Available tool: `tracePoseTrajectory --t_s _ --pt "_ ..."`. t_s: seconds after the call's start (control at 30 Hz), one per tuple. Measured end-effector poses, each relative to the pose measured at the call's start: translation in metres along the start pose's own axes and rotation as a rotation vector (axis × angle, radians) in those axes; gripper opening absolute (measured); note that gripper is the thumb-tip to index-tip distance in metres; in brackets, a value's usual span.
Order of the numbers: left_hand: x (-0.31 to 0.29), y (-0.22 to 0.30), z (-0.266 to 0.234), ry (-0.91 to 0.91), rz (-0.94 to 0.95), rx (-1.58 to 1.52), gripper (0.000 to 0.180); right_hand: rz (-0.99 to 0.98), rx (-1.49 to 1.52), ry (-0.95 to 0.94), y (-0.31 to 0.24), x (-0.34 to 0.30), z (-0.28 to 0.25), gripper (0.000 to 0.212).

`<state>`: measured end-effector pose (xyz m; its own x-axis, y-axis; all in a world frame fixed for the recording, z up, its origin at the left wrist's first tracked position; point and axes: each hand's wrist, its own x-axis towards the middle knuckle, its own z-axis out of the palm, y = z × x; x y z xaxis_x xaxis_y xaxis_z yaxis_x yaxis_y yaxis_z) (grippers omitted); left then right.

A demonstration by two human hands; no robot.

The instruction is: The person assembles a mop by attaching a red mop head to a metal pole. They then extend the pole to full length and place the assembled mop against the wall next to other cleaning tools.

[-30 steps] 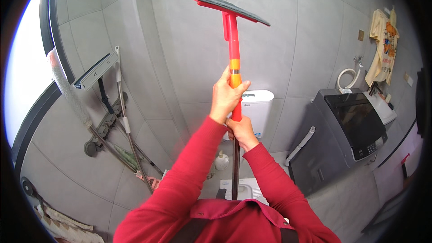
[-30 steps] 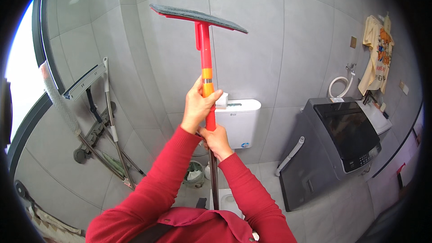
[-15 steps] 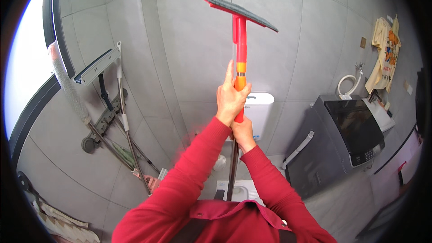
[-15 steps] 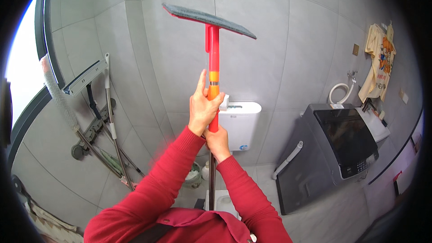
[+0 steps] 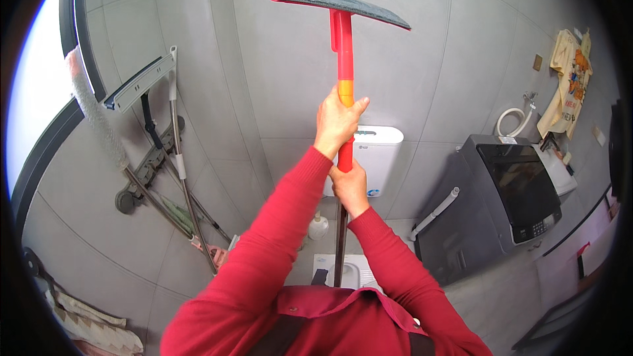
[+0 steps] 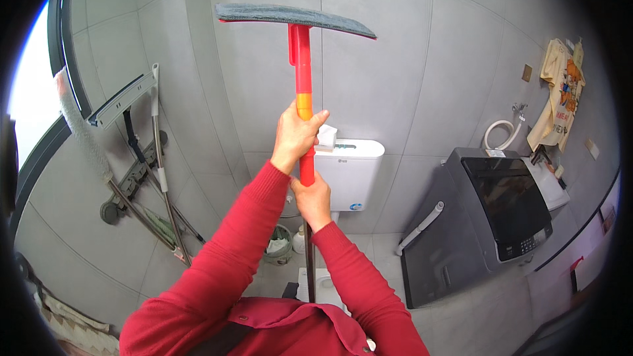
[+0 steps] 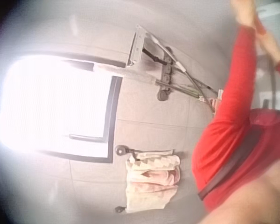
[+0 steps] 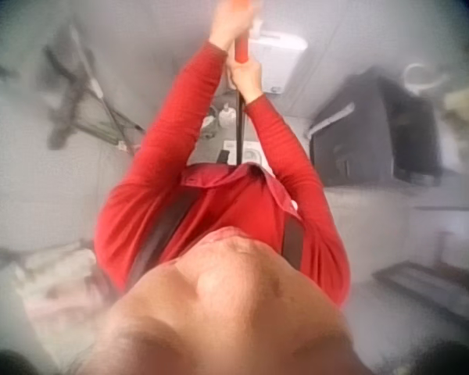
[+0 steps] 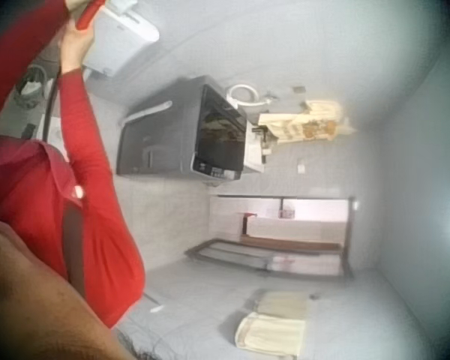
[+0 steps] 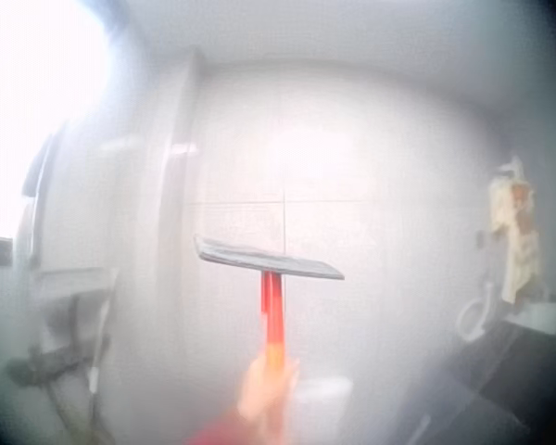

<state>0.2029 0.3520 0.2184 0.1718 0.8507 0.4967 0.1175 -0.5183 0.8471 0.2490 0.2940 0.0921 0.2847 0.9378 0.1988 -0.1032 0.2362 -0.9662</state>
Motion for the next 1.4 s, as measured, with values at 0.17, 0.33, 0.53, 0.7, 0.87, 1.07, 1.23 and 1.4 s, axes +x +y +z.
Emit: tracePoseTrajectory --t_s 0.17,0.33,0.53,0.7,0.87,1.07,1.23,1.4 --pt "-0.004 -0.004 -0.012 -0.302 -0.056 -0.508 0.062 0.048 0.066 -0.155 -0.009 0.004 -0.013 0.024" --pt "0.004 -0.018 -0.033 -0.723 -0.090 -0.975 0.074 0.241 0.234 -0.437 -0.026 -0.005 -0.013 0.029" --pt "0.022 -0.006 -0.039 -0.465 -0.122 -0.847 0.051 0.322 0.216 -0.443 -0.021 -0.011 -0.013 0.033" --pt "0.030 0.015 -0.035 -0.267 -0.088 -0.634 0.043 0.284 0.205 -0.363 -0.030 -0.007 -0.007 0.027" --pt "0.074 0.046 -0.044 -0.077 -0.029 -0.500 0.041 0.179 0.092 -0.250 -0.020 -0.012 0.001 0.023" --pt "0.125 0.087 -0.064 0.060 0.063 -0.413 0.035 0.115 -0.105 -0.199 -0.013 -0.018 0.007 0.018" --pt "0.198 0.154 -0.134 0.295 0.217 -0.311 0.033 -0.079 -0.399 -0.060 0.054 -0.061 0.000 0.025" --pt "0.249 0.208 -0.232 0.302 0.301 -0.277 0.040 -0.153 -0.459 -0.096 0.110 -0.077 -0.006 0.026"
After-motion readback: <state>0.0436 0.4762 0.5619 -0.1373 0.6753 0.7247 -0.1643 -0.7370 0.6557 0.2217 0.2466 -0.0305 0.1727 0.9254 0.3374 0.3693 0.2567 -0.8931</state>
